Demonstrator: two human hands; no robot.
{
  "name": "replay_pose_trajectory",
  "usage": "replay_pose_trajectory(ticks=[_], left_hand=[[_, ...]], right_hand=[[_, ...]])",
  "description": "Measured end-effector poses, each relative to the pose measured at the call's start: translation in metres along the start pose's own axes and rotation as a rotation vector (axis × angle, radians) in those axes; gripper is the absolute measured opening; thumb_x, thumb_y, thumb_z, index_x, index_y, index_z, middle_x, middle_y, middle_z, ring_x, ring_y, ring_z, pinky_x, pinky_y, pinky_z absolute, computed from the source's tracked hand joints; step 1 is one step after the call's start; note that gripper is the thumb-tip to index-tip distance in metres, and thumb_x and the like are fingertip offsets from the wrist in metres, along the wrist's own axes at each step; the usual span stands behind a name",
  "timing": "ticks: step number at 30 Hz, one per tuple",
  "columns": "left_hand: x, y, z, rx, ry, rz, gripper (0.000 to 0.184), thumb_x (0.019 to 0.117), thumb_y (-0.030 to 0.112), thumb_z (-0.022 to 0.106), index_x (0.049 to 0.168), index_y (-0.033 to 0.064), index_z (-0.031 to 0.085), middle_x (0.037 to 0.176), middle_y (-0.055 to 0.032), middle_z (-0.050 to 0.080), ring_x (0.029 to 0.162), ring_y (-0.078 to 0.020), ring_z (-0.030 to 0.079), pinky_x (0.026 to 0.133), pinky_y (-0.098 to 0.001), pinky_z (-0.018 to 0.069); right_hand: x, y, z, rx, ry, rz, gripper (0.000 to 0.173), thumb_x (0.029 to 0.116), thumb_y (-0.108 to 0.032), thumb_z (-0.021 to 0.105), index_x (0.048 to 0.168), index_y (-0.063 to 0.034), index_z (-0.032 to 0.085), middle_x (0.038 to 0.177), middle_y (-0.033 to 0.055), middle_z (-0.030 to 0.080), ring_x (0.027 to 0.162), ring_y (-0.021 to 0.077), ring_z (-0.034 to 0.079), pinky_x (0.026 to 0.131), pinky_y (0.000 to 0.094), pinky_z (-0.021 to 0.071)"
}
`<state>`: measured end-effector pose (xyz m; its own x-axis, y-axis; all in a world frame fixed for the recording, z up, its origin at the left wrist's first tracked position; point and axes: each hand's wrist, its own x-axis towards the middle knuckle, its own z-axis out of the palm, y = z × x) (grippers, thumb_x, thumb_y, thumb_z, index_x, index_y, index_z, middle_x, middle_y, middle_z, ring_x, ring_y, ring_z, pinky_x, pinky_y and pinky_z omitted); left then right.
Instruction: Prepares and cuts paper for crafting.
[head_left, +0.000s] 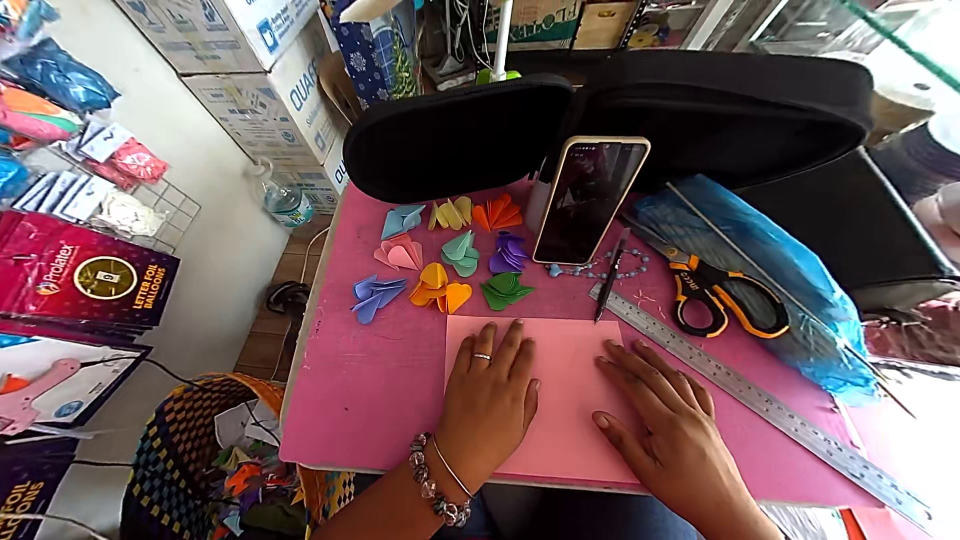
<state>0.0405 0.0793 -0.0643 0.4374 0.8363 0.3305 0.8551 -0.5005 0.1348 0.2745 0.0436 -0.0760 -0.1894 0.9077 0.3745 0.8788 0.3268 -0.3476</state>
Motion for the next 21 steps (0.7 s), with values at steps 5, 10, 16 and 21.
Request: replay_pose_trajectory(ticks=[5, 10, 16, 21], left_hand=[[-0.008, -0.004, -0.010, -0.043, -0.042, 0.000, 0.047, 0.1004, 0.041, 0.048, 0.133, 0.0119, 0.067, 0.148, -0.0083, 0.058, 0.136, -0.0368, 0.054, 0.106, -0.0549, 0.0462], [-0.031, -0.033, -0.020, -0.043, -0.063, 0.010, 0.055, 0.1027, 0.051, 0.039, 0.140, 0.0172, 0.062, 0.153, -0.0052, 0.053, 0.142, -0.0353, 0.048, 0.111, -0.0572, 0.0395], [-0.044, -0.057, -0.019, -0.082, -0.072, 0.014, 0.062, 0.1061, 0.057, 0.026, 0.150, 0.0221, 0.052, 0.161, -0.0023, 0.043, 0.150, -0.0315, 0.036, 0.118, -0.0579, 0.0288], [-0.045, -0.056, -0.018, -0.068, -0.089, -0.003, 0.063, 0.1062, 0.057, 0.025, 0.150, 0.0205, 0.052, 0.161, -0.0026, 0.043, 0.150, -0.0308, 0.037, 0.119, -0.0576, 0.0280]], right_hand=[[0.000, 0.001, 0.001, -0.009, 0.011, -0.004, 0.068, 0.0998, -0.065, 0.036, 0.130, -0.0152, 0.070, 0.145, 0.0081, 0.062, 0.139, 0.0365, 0.051, 0.105, 0.0584, 0.0393], [0.000, 0.001, 0.001, -0.004, 0.014, -0.004, 0.068, 0.0997, -0.066, 0.036, 0.131, -0.0160, 0.070, 0.145, 0.0065, 0.062, 0.139, 0.0350, 0.051, 0.104, 0.0578, 0.0401], [-0.001, 0.000, 0.002, 0.001, 0.010, 0.006, 0.068, 0.0995, -0.066, 0.037, 0.131, -0.0160, 0.070, 0.145, 0.0065, 0.061, 0.140, 0.0354, 0.050, 0.105, 0.0580, 0.0391], [0.000, 0.001, 0.002, 0.007, 0.003, 0.003, 0.069, 0.0997, -0.067, 0.035, 0.131, -0.0157, 0.070, 0.145, 0.0078, 0.061, 0.139, 0.0366, 0.050, 0.106, 0.0592, 0.0386]])
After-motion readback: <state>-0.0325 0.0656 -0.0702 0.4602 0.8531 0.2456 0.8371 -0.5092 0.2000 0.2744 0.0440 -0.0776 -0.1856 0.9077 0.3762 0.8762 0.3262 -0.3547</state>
